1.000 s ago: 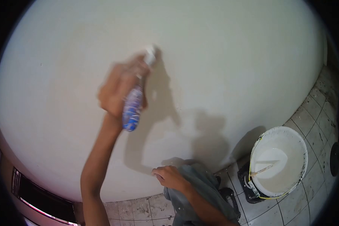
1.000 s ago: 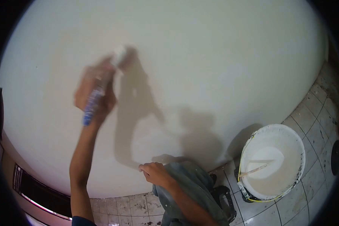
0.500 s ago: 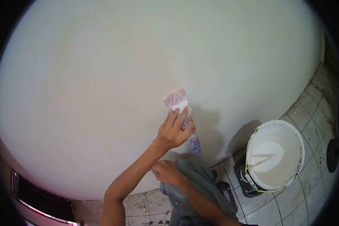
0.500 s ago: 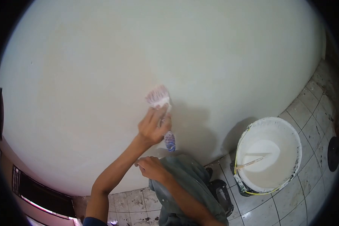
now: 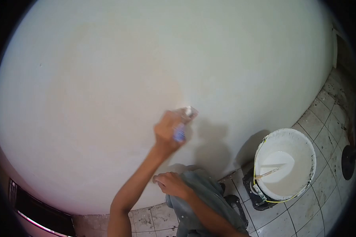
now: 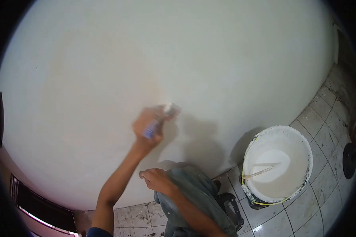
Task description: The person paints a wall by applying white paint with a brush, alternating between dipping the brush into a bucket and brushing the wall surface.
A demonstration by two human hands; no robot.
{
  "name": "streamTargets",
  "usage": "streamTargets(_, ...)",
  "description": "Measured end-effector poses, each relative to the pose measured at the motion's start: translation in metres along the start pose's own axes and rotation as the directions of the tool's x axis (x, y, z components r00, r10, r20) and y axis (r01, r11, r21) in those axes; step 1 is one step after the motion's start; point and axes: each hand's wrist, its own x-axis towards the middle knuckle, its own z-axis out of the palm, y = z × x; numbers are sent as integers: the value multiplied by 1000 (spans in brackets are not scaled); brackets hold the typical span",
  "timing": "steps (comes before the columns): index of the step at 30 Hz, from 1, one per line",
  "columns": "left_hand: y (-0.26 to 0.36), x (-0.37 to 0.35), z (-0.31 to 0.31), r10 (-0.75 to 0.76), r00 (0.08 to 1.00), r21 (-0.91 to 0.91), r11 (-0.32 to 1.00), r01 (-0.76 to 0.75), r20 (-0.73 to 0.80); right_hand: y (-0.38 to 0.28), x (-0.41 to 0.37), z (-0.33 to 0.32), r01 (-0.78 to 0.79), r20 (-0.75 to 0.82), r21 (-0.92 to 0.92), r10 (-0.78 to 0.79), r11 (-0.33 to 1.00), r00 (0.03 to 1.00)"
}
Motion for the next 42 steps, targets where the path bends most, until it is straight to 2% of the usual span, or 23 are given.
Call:
streamTargets(3, -2, 19, -11, 123, 992, 137, 983, -121, -4, 1, -1, -2, 4, 4, 30, -5, 1000, 1000)
streamTargets(6, -7, 46, -32, 194, 979, 245, 954, -172, -70, 0, 1, -8, -5, 4, 42, 5, 999, 1000)
streamTargets(9, 15, 52, -46, 241, 970, 396, 895, -205, -43, 4, 3, -5, -21, 12, 60, 20, 998, 1000)
streamTargets(10, 8, 48, -42, 387, 918, 338, 878, -337, -88, 12, 3, 5, -17, 24, 56, 16, 998, 1000)
streamTargets(13, 7, 6, -18, 274, 961, 227, 934, -278, 47, 6, 5, 2, -15, -6, 108, 15, 994, 1000)
streamTargets(16, 5, -38, 19, 257, 964, 292, 919, -264, 63, -1, 3, -7, -44, 4, 97, 44, 994, 999)
streamTargets(20, 22, -49, 31, 122, 989, 191, 972, -136, 84, 11, 1, -3, -109, 50, 12, 109, 994, 993)
streamTargets(22, 31, -53, 30, 57, 990, 151, 986, -77, 130, 13, -2, -1, -56, -34, 53, 58, 997, 998)
streamTargets(23, 35, -55, 29, 56, 992, 110, 991, -69, 114, 14, -2, 1, -24, -80, 74, 30, 997, 996)
streamTargets(26, 41, -54, 26, 74, 994, 25, 997, -76, 84, 8, 0, 14, -41, -188, 198, 79, 979, 979)
streamTargets(29, 31, -48, 21, 98, 993, 35, 994, -101, 61, 3, 3, -5, -94, 67, -22, 95, 995, 993)
streamTargets(31, 2, -37, 14, 76, 997, 54, 996, -78, 34, 6, 5, -2, -57, 31, 73, 55, 996, 998)
streamTargets(32, -3, -32, 11, 133, 991, 96, 986, -135, 24, 8, 4, -1, -38, 15, 120, 36, 992, 999)
streamTargets(34, -7, -9, 2, 263, 965, 175, 949, -262, 13, 7, 5, -9, -53, 38, 93, 50, 994, 998)
streamTargets(35, -8, 0, -4, 258, 966, 208, 945, -251, -11, 6, 4, -10, -65, 50, 84, 61, 994, 997)
streamTargets(38, -6, 23, -23, 260, 964, 302, 924, -233, -54, 7, 1, -1, -24, -73, 114, 32, 993, 997)
streamTargets(41, 3, 21, -33, 275, 961, 349, 903, -251, -20, 27, 2, 18, -63, 26, 58, 61, 996, 998)
streamTargets(42, 10, 11, -30, 266, 964, 340, 906, -252, 6, 23, 3, 14, -51, -7, 83, 52, 995, 999)
